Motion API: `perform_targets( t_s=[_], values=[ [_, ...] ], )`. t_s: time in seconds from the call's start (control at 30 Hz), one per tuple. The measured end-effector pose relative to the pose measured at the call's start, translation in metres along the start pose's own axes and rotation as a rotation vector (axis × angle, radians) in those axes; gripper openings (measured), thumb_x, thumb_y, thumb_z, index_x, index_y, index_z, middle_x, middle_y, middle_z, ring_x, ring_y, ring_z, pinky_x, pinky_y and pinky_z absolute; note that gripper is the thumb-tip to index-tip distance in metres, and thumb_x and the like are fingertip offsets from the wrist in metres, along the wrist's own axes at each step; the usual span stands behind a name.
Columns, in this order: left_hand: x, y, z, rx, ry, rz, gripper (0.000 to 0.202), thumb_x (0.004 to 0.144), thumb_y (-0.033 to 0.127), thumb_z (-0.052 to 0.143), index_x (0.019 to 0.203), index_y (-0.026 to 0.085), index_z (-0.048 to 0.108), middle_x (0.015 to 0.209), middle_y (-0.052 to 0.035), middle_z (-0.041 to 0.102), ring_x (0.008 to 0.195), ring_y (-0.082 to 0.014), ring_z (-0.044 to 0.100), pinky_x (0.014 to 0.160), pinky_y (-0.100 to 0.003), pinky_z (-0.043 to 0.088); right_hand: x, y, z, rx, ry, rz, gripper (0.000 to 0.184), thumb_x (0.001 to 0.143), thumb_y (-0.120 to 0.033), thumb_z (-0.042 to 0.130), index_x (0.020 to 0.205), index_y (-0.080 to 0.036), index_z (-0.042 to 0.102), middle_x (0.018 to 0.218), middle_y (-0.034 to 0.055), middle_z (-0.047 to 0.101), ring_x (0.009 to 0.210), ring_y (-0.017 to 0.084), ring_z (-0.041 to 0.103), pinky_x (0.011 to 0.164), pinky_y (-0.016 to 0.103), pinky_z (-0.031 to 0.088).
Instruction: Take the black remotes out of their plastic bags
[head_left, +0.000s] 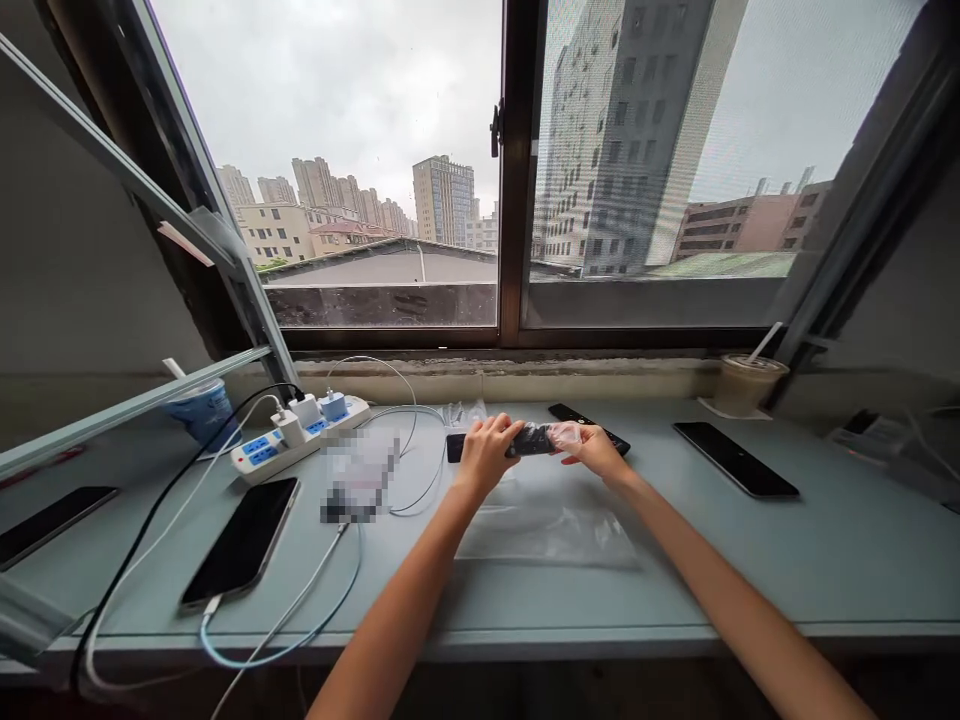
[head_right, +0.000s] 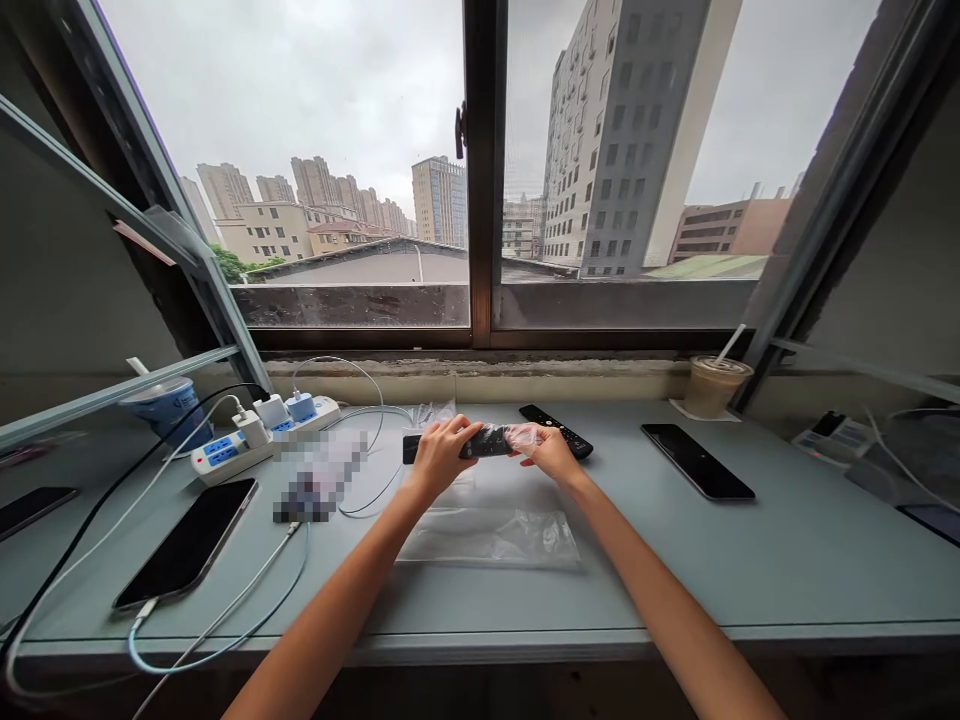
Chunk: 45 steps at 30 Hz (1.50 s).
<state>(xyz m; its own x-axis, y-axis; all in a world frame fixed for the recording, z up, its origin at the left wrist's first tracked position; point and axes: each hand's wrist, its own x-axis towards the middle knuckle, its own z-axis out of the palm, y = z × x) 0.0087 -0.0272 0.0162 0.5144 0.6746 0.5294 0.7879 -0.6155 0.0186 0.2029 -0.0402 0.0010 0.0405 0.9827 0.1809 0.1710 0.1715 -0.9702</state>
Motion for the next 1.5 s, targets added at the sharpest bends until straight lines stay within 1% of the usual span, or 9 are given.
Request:
perform_targets(
  t_s=[0.2,0.43,0.63,0.87,1.03,1.13,1.3,1.4,1.5],
  values=[
    [0.002,-0.010,0.001,0.001,0.033,0.029,0.040,0.068,0.022,0.065,0.107,0.026,0.055,0.093,-0.0023,0.060,0.090,-0.0210,0.052,0.079,-0.032,0.035,0.000,-0.001,0.001,0.002,0.021,-0.060,0.037,0.056,-0.042,0.069,0.083,-0.018,0.068,0.097,0.0062,0.064,0.078,0.018,0.061,0.053,0.026,0.053],
    [0.002,-0.022,0.002,0.032,0.050,0.028,0.031,0.073,0.021,0.061,0.102,0.025,0.054,0.094,-0.0020,0.060,0.090,-0.0195,0.052,0.079,-0.031,0.034,-0.001,-0.003,0.003,-0.008,0.018,-0.096,0.035,0.056,-0.045,0.070,0.077,-0.017,0.069,0.107,0.0074,0.059,0.074,0.016,0.060,0.054,0.027,0.053],
    [0.002,-0.026,-0.002,0.059,0.049,0.013,0.030,0.073,0.023,0.062,0.101,0.023,0.053,0.096,-0.0024,0.059,0.093,-0.0199,0.050,0.081,-0.031,0.033,-0.002,-0.005,0.002,-0.026,0.016,-0.112,0.039,0.057,-0.048,0.069,0.080,-0.017,0.069,0.109,0.0076,0.057,0.075,0.016,0.060,0.053,0.025,0.052],
    [0.000,-0.028,0.005,0.073,0.023,-0.027,0.029,0.072,0.025,0.063,0.099,0.023,0.053,0.099,-0.0031,0.058,0.094,-0.0204,0.049,0.083,-0.032,0.031,0.002,0.005,-0.006,-0.057,0.006,-0.151,0.038,0.058,-0.047,0.070,0.082,-0.017,0.069,0.109,0.0074,0.057,0.074,0.015,0.059,0.054,0.023,0.051],
    [-0.003,-0.030,0.005,0.050,0.018,-0.076,0.028,0.072,0.025,0.063,0.098,0.023,0.053,0.100,-0.0031,0.058,0.096,-0.0202,0.048,0.085,-0.032,0.030,0.003,0.007,-0.016,-0.060,-0.018,-0.172,0.033,0.060,-0.045,0.069,0.079,-0.018,0.071,0.108,0.0057,0.057,0.084,0.016,0.058,0.058,0.023,0.052],
    [-0.005,-0.032,0.004,0.037,0.030,-0.125,0.029,0.071,0.025,0.063,0.098,0.023,0.054,0.099,-0.0030,0.058,0.095,-0.0200,0.049,0.085,-0.032,0.030,0.004,0.008,-0.022,-0.012,0.059,-0.149,0.033,0.057,-0.043,0.071,0.080,-0.019,0.070,0.109,0.0044,0.057,0.085,0.016,0.058,0.058,0.023,0.053],
    [-0.007,-0.034,0.009,0.012,0.092,-0.261,0.022,0.074,0.027,0.058,0.095,0.022,0.054,0.097,-0.0032,0.058,0.094,-0.0189,0.050,0.083,-0.030,0.033,0.009,0.013,-0.030,0.108,0.387,-0.019,0.032,0.058,-0.042,0.069,0.075,-0.016,0.067,0.091,0.0043,0.062,0.071,0.012,0.060,0.040,0.015,0.044],
    [-0.007,-0.034,0.011,-0.012,0.142,-0.356,0.019,0.075,0.026,0.055,0.094,0.021,0.054,0.095,-0.0042,0.057,0.092,-0.0190,0.050,0.081,-0.029,0.035,0.012,0.014,-0.033,0.134,0.437,0.002,0.033,0.063,-0.045,0.064,0.075,-0.015,0.062,0.072,0.0024,0.061,0.057,0.010,0.059,0.034,0.014,0.039],
    [-0.007,-0.033,0.010,-0.050,0.193,-0.437,0.021,0.076,0.027,0.052,0.096,0.021,0.052,0.096,-0.0045,0.057,0.094,-0.0201,0.050,0.082,-0.030,0.035,0.015,0.015,-0.034,0.150,0.462,0.007,0.034,0.069,-0.050,0.056,0.078,-0.018,0.054,0.066,0.0000,0.059,0.050,0.011,0.060,0.037,0.018,0.045]
  ],
)
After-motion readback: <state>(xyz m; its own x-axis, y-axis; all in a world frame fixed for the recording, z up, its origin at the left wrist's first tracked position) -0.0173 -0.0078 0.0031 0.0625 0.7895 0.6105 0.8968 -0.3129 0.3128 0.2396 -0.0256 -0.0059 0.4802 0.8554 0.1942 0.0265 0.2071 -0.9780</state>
